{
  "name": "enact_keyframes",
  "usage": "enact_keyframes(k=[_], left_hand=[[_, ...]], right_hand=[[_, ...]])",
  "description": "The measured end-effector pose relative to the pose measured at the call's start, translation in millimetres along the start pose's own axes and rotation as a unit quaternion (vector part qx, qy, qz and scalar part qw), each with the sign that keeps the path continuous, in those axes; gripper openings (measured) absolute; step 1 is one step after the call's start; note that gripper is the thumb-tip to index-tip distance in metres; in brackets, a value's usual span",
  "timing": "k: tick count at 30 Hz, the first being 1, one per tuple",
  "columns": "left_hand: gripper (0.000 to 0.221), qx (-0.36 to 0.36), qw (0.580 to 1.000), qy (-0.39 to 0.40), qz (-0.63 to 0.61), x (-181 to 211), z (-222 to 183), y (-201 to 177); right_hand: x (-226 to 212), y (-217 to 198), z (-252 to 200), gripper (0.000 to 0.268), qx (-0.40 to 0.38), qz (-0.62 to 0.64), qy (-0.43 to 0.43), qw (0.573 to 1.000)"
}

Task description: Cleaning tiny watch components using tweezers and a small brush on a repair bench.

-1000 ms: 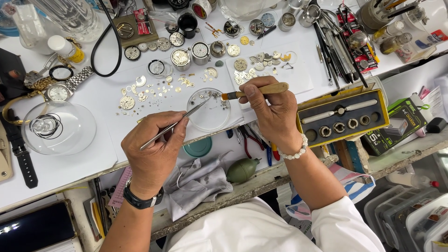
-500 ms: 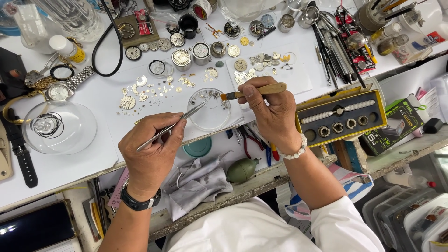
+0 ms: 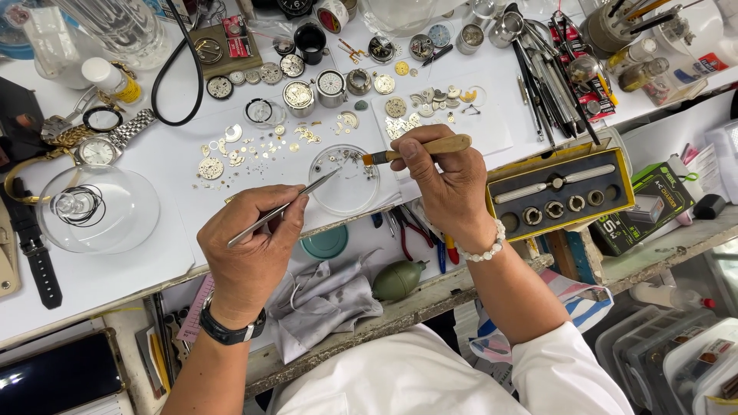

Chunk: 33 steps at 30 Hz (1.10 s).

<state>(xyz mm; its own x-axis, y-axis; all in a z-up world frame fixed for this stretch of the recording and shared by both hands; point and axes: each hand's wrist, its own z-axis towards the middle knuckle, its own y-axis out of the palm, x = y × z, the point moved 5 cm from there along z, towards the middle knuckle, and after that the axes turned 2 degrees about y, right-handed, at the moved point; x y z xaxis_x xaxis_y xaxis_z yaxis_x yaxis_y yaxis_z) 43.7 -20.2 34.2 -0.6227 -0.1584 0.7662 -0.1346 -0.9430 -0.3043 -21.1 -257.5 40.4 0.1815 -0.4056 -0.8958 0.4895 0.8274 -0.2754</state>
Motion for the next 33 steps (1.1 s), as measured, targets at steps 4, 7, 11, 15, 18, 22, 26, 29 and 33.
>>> enact_keyframes(k=[4,7,11,15,18,22,26,29,33], left_hand=[[0.010,-0.005,1.000,-0.007,-0.022,-3,-2,-3],[0.010,0.001,0.999,-0.015,-0.028,-4,-4,-6],[0.011,-0.001,1.000,-0.012,-0.028,-2,-5,-6],[0.012,-0.008,0.999,0.001,-0.035,0,-6,-3],[0.012,-0.004,0.999,0.013,-0.034,3,-4,-1],[0.012,-0.005,0.999,0.012,-0.029,2,-5,-2],[0.012,0.003,0.999,0.008,-0.031,0,-6,-2],[0.012,0.005,0.999,0.006,-0.033,0,-6,-2],[0.012,0.001,0.999,0.008,-0.031,1,-5,-2]], right_hand=[[-2,3,0,0.021,-0.008,-0.006,-0.013,1.000],[-3,14,0,0.017,-0.038,0.003,-0.021,0.999],[1,19,5,0.023,-0.074,-0.028,-0.055,0.995],[-1,15,5,0.022,-0.061,-0.032,-0.065,0.996],[-6,21,5,0.025,-0.091,-0.003,-0.073,0.993],[-6,29,6,0.021,-0.099,-0.017,-0.113,0.988],[-17,31,6,0.018,-0.085,-0.051,-0.167,0.981],[-22,34,6,0.020,-0.079,-0.061,-0.186,0.977],[-18,32,3,0.014,-0.085,-0.037,-0.181,0.979]])
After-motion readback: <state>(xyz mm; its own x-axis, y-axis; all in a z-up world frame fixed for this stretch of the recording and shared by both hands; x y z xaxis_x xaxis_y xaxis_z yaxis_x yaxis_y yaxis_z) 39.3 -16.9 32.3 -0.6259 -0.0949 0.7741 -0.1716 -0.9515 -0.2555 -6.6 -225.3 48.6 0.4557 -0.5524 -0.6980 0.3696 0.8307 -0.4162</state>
